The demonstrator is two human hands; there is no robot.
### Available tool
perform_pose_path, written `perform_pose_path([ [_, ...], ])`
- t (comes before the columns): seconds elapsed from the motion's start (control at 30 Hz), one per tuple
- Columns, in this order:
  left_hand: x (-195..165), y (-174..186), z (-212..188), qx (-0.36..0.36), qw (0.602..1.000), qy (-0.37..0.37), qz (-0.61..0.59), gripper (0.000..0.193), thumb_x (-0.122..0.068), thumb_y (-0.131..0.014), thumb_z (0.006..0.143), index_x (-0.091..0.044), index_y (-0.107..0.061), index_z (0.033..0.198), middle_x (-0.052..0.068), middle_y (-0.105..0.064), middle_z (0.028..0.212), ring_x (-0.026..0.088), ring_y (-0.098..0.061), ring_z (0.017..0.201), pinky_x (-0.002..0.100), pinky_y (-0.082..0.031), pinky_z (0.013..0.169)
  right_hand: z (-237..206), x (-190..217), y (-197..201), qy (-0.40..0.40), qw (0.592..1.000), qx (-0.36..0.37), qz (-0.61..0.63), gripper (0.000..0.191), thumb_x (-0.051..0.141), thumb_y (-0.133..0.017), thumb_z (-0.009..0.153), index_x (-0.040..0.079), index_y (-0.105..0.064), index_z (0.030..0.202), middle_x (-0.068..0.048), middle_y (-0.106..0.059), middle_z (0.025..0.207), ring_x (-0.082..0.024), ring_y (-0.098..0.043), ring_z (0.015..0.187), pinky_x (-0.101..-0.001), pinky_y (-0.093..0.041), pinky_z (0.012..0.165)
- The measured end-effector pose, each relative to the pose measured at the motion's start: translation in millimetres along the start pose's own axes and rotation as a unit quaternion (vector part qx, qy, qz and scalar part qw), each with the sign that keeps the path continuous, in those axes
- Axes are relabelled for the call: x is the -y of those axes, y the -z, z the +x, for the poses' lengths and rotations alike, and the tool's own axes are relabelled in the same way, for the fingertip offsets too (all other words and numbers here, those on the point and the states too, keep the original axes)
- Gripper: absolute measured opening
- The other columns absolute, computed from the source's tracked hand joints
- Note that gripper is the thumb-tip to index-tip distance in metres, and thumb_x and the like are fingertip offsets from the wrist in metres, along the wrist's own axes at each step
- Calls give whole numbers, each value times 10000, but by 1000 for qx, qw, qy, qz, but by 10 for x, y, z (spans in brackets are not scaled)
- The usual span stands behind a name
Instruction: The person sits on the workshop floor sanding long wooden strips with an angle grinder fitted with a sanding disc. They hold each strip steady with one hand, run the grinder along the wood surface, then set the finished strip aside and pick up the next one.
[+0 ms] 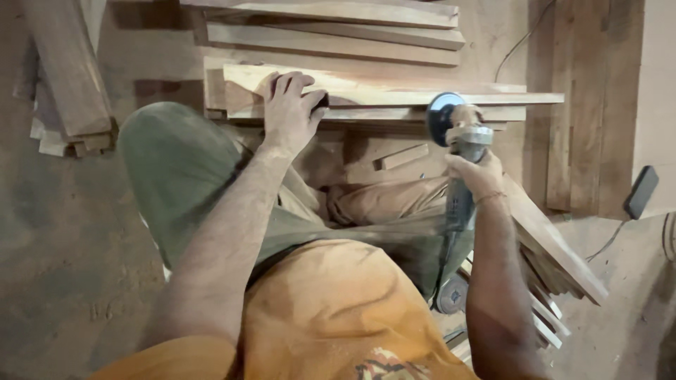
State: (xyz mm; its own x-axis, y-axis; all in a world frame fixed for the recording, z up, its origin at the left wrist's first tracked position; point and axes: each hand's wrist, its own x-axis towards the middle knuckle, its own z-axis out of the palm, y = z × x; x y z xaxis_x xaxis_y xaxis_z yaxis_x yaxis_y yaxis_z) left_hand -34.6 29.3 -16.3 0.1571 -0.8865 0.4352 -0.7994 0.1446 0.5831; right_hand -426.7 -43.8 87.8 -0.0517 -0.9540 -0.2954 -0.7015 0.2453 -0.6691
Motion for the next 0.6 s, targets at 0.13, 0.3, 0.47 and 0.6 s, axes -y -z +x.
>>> perform_pose_path([
  [0.13, 5, 15, 12, -2, 1000, 13, 4, 267, -255, -829, 796, -176, -773, 1045, 67, -631, 1199, 323, -501, 1254, 576, -303, 1129, -73, 27, -121, -26, 995, 22, 91, 529, 233, -894, 718, -12, -690, 1141, -55, -724, 954, -145, -663, 788, -332, -542, 691],
  [0.3, 13, 41, 5, -1, 1000, 22, -2, 249, -271, -825, 821, -183, -778, 1050, 50, -633, 1219, 301, -504, 1262, 562, -311, 1147, -287, 441, -448, 110, 984, 54, -130, 574, 310, -874, 730, 11, -710, 1191, -116, -762, 1012, -201, -729, 917, -364, -568, 818],
  [0.47, 14, 39, 2, 0, 999, 33, -23, 287, -221, -833, 787, -171, -779, 1064, 50, -626, 1236, 301, -496, 1268, 533, -324, 1145, -403, 895, -752, 166, 966, 102, -171, 658, 376, -873, 700, 18, -682, 1218, -172, -760, 1073, -290, -745, 1004, -398, -560, 873],
  [0.6, 29, 53, 0, -1, 1000, 25, -11, 375, -119, -809, 703, -190, -784, 1070, 38, -626, 1244, 284, -502, 1274, 529, -315, 1165, -424, 1082, -898, 198, 956, 120, -182, 694, 389, -884, 693, 13, -673, 1237, -193, -754, 1083, -326, -734, 1033, -410, -555, 889],
])
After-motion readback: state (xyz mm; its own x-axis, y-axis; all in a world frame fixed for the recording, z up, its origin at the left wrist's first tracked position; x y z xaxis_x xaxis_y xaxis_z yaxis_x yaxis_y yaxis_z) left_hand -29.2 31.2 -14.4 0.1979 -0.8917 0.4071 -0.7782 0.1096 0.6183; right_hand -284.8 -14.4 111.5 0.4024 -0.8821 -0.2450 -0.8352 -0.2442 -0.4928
